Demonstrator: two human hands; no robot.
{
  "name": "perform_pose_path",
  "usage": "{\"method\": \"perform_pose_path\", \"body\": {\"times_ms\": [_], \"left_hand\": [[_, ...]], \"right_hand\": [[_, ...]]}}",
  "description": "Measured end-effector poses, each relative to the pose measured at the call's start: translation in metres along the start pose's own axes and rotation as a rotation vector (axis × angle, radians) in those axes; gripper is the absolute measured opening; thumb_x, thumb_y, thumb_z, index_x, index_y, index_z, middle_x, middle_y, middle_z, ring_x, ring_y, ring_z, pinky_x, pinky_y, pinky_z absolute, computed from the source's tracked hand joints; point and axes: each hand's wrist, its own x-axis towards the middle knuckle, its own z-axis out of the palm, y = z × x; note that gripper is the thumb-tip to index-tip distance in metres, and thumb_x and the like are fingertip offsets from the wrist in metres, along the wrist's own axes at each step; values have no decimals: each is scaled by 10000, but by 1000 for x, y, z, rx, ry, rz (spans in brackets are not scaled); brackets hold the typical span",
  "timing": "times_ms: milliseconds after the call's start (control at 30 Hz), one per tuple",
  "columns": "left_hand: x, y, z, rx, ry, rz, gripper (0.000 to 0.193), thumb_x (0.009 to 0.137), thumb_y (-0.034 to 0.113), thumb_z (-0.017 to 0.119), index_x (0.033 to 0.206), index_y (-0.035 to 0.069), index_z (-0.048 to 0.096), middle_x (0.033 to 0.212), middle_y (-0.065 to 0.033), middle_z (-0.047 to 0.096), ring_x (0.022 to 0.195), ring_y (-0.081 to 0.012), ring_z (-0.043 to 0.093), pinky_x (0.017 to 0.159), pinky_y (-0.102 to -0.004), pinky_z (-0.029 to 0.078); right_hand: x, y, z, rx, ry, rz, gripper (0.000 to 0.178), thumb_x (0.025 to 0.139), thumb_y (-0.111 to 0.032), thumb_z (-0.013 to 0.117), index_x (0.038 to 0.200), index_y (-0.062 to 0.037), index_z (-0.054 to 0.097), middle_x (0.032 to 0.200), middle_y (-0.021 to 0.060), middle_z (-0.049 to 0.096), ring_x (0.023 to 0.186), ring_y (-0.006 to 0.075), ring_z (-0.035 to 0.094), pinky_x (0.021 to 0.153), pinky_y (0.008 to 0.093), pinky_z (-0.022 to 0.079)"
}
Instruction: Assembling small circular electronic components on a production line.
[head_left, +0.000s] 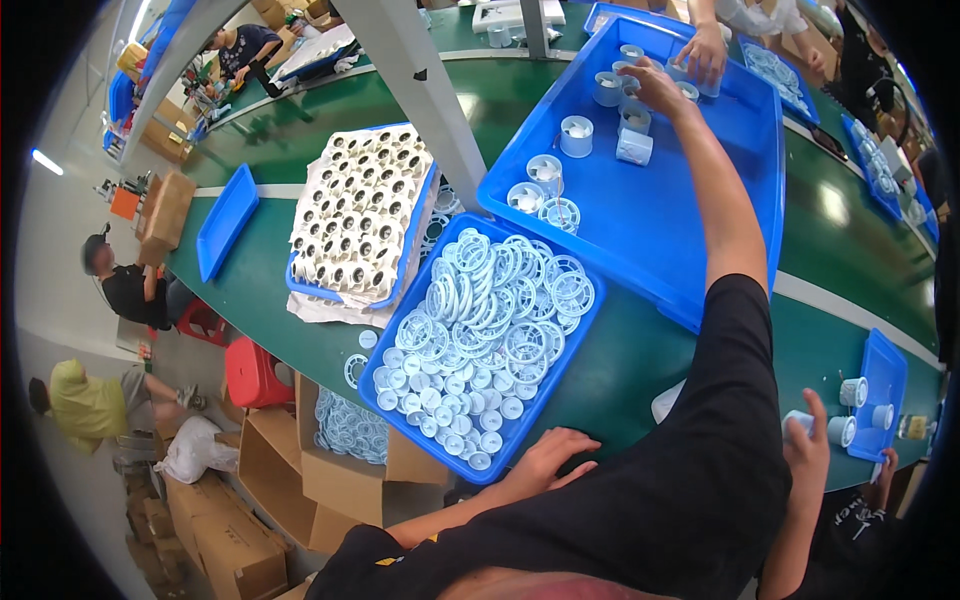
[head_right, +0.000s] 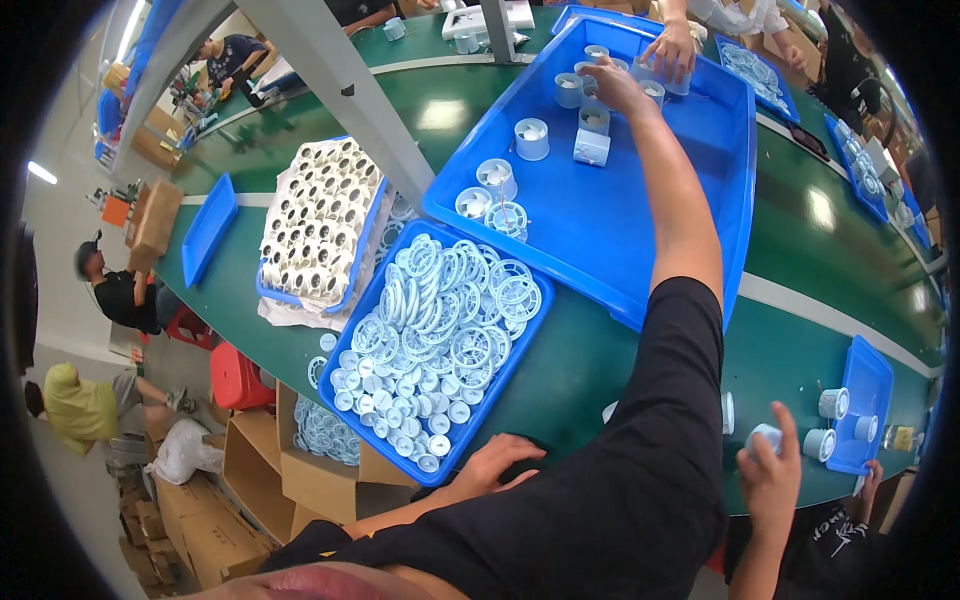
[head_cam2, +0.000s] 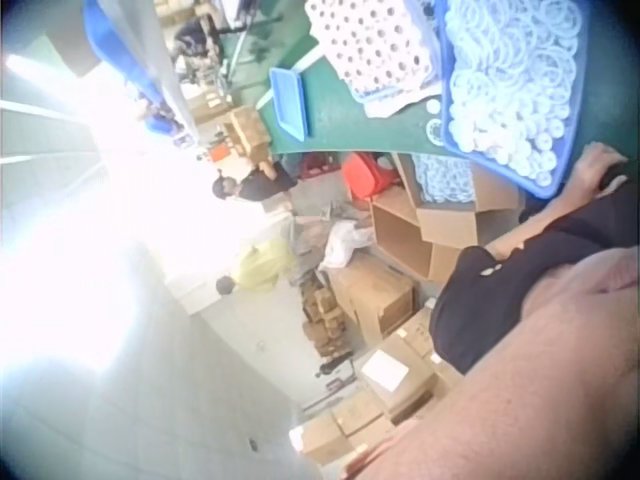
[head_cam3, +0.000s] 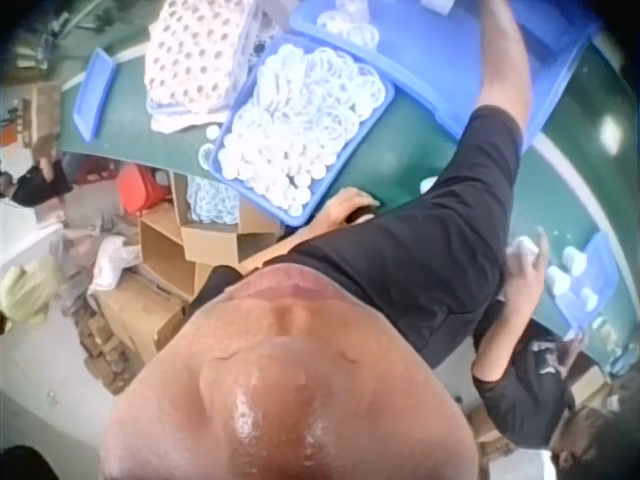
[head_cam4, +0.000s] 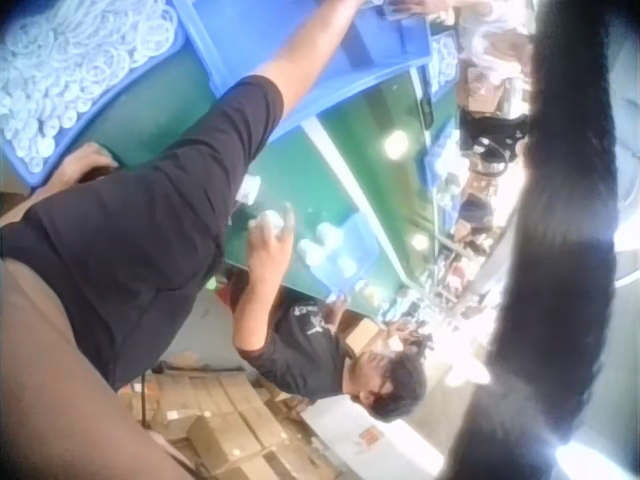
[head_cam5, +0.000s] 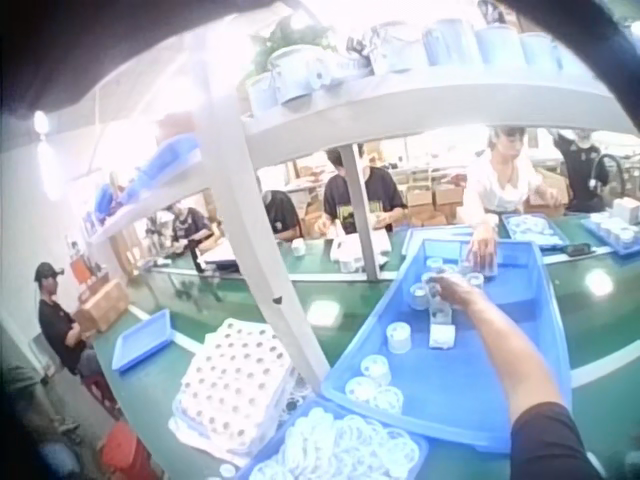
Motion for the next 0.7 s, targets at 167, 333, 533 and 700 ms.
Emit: {"method": "perform_pose_path", "body": {"times_ms": [167,333,533,700], "left_hand": [[2,4,2,27,19,-8,343,907,109,800,1220,60,667,1102,-130,687,1040,-309,668,883,-387,521],[3,2,2,20,28,-20,342,907,115,802,1216,56,668,1096,-133,686,1043,-315,665,883,-395,518],[4,4,1,-7,-13,-5,335,917,123,785,1219,41,664,1120,-144,676,1047,-328,651,898,-400,509],[-2,13,0,-8,-5,-8,324,921,119,764,1214,29,661,1135,-150,679,1044,-334,650,911,-401,509]], "right_hand": [[10,-15,5,-99,-95,-80,420,855,-98,771,1244,-211,660,1331,70,639,1201,344,655,972,442,547],[25,-22,-2,-99,-153,-7,245,862,-130,758,1100,-144,703,1177,144,696,1149,381,664,947,469,542],[20,-25,-1,-268,-263,96,173,865,-96,737,1033,-61,742,1179,193,739,1043,386,734,861,470,590],[-14,-40,-32,14,74,163,261,884,-56,676,1136,-100,721,1170,207,724,1095,398,709,921,466,568]]}}
